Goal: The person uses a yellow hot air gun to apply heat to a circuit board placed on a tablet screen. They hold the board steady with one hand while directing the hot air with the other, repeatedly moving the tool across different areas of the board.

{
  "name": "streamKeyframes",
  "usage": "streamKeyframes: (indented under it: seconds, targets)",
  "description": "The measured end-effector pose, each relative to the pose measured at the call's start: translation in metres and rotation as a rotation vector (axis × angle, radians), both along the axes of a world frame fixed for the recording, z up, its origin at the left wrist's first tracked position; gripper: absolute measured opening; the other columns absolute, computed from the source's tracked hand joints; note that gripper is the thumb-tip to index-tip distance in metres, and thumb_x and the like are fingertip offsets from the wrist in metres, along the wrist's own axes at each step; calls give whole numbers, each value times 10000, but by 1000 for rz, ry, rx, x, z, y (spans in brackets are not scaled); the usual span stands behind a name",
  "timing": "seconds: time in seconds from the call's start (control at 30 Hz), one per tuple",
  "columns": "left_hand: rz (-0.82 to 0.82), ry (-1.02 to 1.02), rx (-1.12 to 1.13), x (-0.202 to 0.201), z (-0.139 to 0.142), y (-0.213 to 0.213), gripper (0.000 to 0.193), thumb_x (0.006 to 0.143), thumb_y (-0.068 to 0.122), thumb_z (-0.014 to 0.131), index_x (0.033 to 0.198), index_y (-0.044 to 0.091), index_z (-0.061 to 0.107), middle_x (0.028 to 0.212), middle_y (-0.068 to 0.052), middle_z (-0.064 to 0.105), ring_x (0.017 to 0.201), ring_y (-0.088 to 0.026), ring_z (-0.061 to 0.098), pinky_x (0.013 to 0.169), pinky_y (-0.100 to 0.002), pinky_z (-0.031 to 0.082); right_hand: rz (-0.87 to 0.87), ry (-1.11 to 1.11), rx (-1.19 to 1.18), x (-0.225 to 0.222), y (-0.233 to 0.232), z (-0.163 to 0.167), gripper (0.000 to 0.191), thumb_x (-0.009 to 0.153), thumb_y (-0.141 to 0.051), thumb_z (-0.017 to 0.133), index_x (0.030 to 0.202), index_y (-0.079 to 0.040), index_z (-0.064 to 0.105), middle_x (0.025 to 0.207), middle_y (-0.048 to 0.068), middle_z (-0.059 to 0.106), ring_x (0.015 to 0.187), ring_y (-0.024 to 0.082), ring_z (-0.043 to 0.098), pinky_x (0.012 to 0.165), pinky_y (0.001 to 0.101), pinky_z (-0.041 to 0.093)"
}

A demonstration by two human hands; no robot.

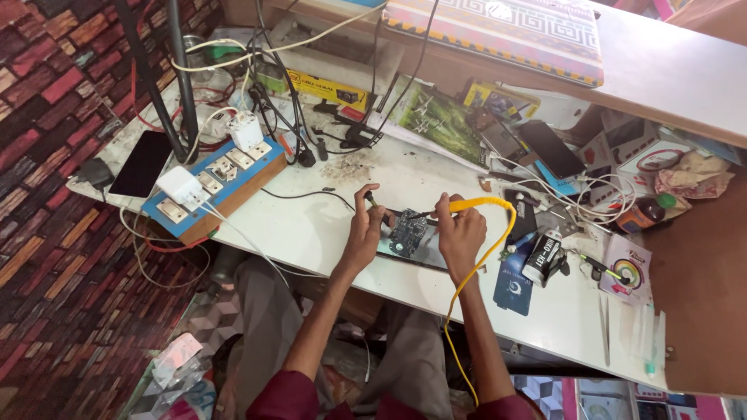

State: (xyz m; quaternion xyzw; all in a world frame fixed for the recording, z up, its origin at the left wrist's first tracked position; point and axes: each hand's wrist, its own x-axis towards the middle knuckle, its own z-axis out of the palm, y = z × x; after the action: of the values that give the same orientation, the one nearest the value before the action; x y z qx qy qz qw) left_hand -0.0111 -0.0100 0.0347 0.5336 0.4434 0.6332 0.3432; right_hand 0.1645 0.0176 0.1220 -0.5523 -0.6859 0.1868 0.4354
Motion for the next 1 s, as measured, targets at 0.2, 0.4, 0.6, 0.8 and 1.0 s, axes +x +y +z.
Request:
streamKeyframes:
  seconds: [0.2,0.4,0.6,0.8,1.0]
  targets:
    - [1,-7,9,1,-1,0,478,1134,375,385,1519,107,295,804,-23,630,730,-96,510,726,-273,431,75,102,-24,4,3,-3,385,1020,-318,570,824,-18,711,667,69,743,499,147,679,529,289,518]
    - [-14,-38,46,2,-3,2,479,1147,380,404,1530,113,297,816,-32,625,757,-97,520,761,-272,434,12,118,-67,11,1,-16,381,1042,-325,606,875,1,710,702,91,761,551,146,683,534,290,499]
    - [-4,-24,-12,1,-3,1,494,1123,405,398,1513,115,306,812,-21,645,688,-89,482,677,-266,409,44,498,54,32,-35,-23,289,1051,-260,590,1098,25,596,906,130,738,667,151,723,550,244,508]
    - [-5,-13,-3,-1,-3,-1,516,1123,440,394,1508,109,304,827,-20,656,703,-84,501,687,-262,416,99,753,133,45,-56,-26,227,952,-7,723,1149,46,622,1064,160,743,953,161,738,858,284,628]
    - [-13,-26,-34,-1,-2,-1,547,1098,461,394,1507,114,290,820,-13,644,660,-81,457,647,-263,395,77,719,59,52,-47,-35,279,924,55,720,1197,62,664,1081,174,752,917,175,734,809,286,615]
